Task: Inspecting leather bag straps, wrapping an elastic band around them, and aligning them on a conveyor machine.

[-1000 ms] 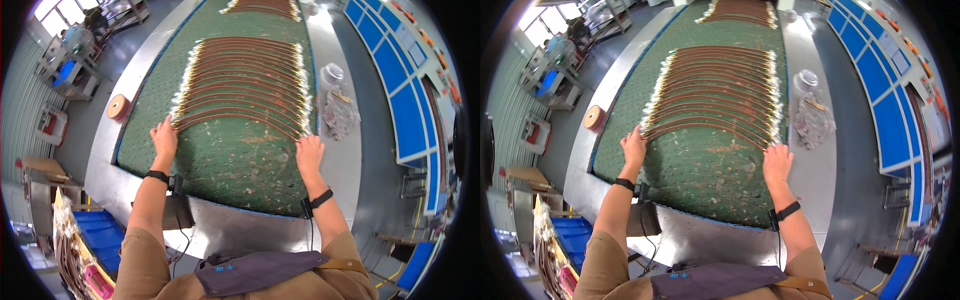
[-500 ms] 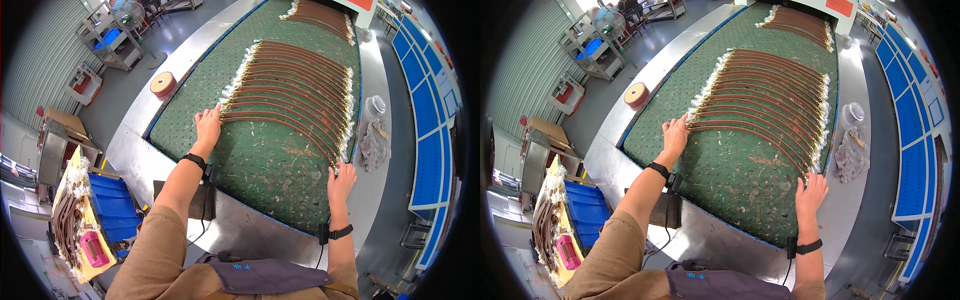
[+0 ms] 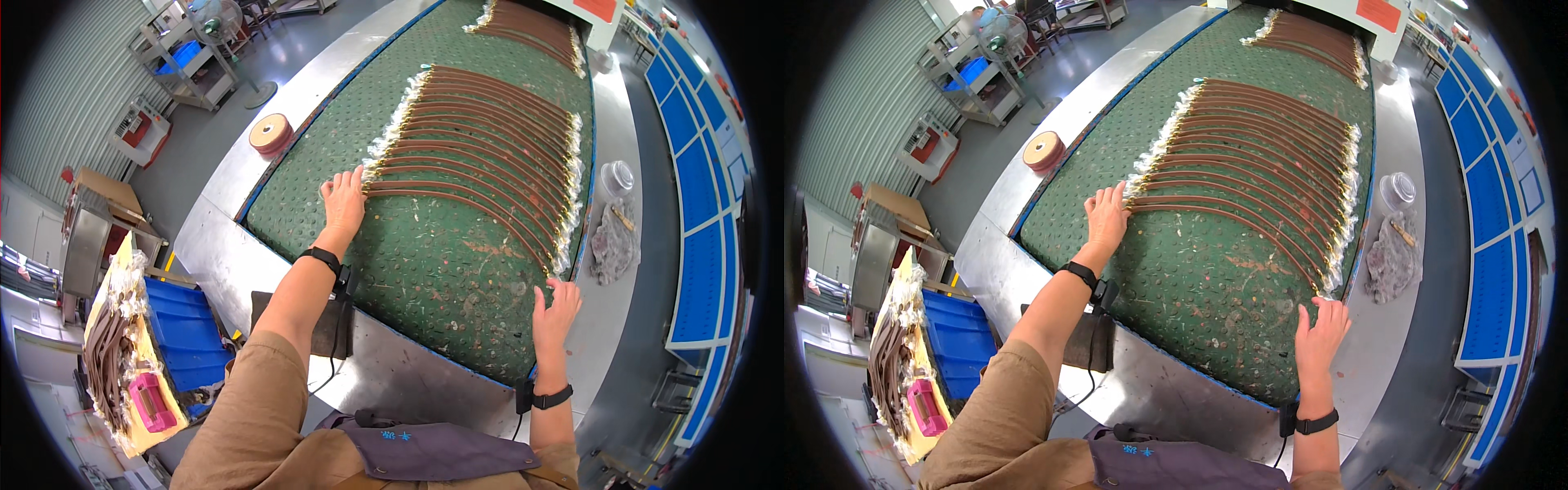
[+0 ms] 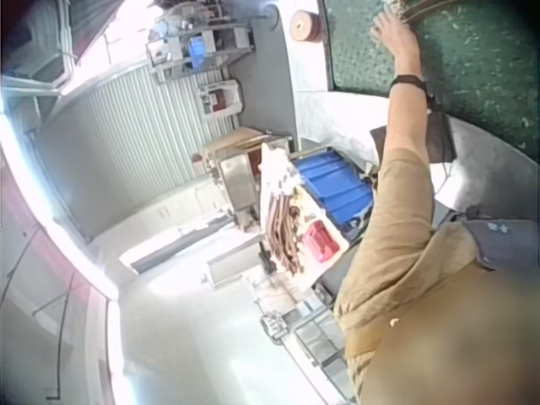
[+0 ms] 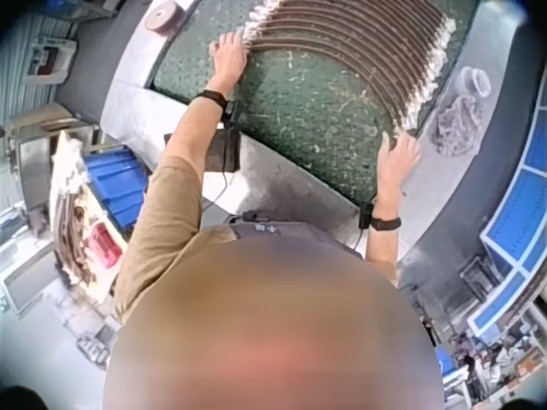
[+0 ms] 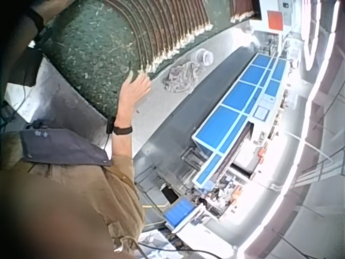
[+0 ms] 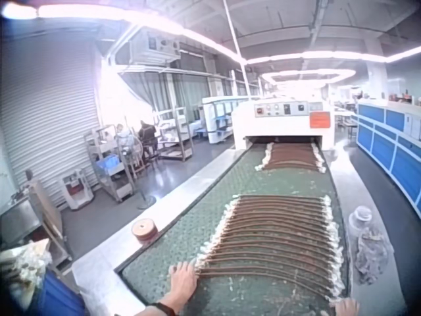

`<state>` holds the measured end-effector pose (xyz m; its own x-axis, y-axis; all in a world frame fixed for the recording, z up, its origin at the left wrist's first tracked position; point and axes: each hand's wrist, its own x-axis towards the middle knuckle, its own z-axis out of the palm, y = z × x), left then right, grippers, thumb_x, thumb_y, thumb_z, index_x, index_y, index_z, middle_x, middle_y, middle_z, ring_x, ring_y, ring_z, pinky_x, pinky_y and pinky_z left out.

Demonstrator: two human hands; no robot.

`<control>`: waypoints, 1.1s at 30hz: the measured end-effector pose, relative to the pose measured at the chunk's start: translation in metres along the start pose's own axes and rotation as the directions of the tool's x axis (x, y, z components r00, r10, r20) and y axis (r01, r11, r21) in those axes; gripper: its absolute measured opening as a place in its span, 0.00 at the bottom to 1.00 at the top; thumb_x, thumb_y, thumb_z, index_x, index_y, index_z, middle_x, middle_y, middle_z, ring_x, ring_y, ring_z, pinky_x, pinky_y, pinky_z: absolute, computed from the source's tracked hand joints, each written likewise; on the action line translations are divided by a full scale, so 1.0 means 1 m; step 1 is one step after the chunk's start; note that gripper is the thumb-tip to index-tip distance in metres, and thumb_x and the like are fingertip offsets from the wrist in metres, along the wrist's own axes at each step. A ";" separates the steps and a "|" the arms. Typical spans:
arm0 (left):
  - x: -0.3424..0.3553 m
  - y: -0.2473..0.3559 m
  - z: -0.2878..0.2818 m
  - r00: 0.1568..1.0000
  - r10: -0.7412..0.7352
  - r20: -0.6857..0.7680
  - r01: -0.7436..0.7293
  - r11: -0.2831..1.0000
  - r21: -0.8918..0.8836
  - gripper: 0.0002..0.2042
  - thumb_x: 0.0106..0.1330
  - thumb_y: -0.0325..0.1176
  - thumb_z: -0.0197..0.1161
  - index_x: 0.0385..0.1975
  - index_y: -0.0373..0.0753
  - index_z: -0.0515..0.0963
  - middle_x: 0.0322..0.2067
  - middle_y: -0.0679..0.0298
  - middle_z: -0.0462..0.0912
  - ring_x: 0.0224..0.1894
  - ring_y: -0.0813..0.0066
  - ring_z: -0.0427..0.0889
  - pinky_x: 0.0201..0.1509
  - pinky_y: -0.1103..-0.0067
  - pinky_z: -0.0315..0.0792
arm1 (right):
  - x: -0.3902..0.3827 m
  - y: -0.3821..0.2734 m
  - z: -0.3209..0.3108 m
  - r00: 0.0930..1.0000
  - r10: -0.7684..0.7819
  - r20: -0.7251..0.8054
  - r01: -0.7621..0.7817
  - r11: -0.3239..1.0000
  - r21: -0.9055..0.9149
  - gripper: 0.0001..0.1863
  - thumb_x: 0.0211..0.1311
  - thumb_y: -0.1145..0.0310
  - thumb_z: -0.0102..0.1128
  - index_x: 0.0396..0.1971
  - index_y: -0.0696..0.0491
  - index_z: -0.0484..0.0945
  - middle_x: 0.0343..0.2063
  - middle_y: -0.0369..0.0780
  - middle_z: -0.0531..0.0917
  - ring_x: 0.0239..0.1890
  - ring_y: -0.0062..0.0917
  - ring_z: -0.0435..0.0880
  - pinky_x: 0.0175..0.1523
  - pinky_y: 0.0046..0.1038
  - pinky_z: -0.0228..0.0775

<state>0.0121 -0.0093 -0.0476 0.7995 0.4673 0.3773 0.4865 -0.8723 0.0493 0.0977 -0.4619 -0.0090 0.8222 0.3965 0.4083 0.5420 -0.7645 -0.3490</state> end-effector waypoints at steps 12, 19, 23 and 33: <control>0.000 0.008 -0.069 0.988 -0.056 -0.146 0.032 0.986 -0.163 0.34 0.49 0.24 0.67 0.62 0.44 0.69 0.54 0.62 0.73 0.58 0.63 0.69 0.61 0.63 0.60 | -0.034 -0.068 -0.056 0.988 0.073 0.134 -0.135 0.826 0.547 0.12 0.56 0.75 0.66 0.40 0.57 0.76 0.26 0.36 0.67 0.30 0.24 0.67 0.39 0.26 0.61; -0.037 0.065 -0.213 0.881 -0.150 -0.449 -0.075 0.893 -0.444 0.30 0.45 0.27 0.74 0.54 0.44 0.75 0.53 0.57 0.73 0.58 0.57 0.70 0.58 0.60 0.61 | -0.056 -0.123 -0.064 0.960 0.060 0.274 -0.267 0.494 0.827 0.12 0.63 0.77 0.61 0.45 0.57 0.74 0.30 0.31 0.67 0.33 0.15 0.65 0.42 0.18 0.60; -0.102 0.071 -0.296 0.839 -0.035 -0.543 -0.341 0.745 -0.574 0.29 0.43 0.22 0.72 0.50 0.41 0.75 0.52 0.55 0.73 0.57 0.53 0.72 0.57 0.62 0.66 | -0.050 -0.161 -0.065 0.956 -0.125 0.264 -0.192 0.414 0.890 0.12 0.65 0.76 0.61 0.47 0.57 0.73 0.32 0.31 0.68 0.34 0.15 0.66 0.42 0.16 0.60; -0.312 -0.052 -0.466 0.884 0.200 -0.422 -0.413 0.757 -0.507 0.21 0.59 0.27 0.68 0.54 0.37 0.75 0.44 0.57 0.79 0.42 0.61 0.79 0.42 0.71 0.72 | -0.061 -0.318 -0.083 0.756 -0.595 0.271 -0.025 0.388 0.921 0.12 0.61 0.74 0.65 0.42 0.58 0.75 0.29 0.33 0.71 0.32 0.16 0.69 0.42 0.19 0.62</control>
<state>-0.4266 -0.1765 0.2630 0.6561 0.1778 0.7335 -0.1403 -0.9262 0.3500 -0.1390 -0.2855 0.1473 0.3463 0.8928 0.2881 0.3499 0.1620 -0.9227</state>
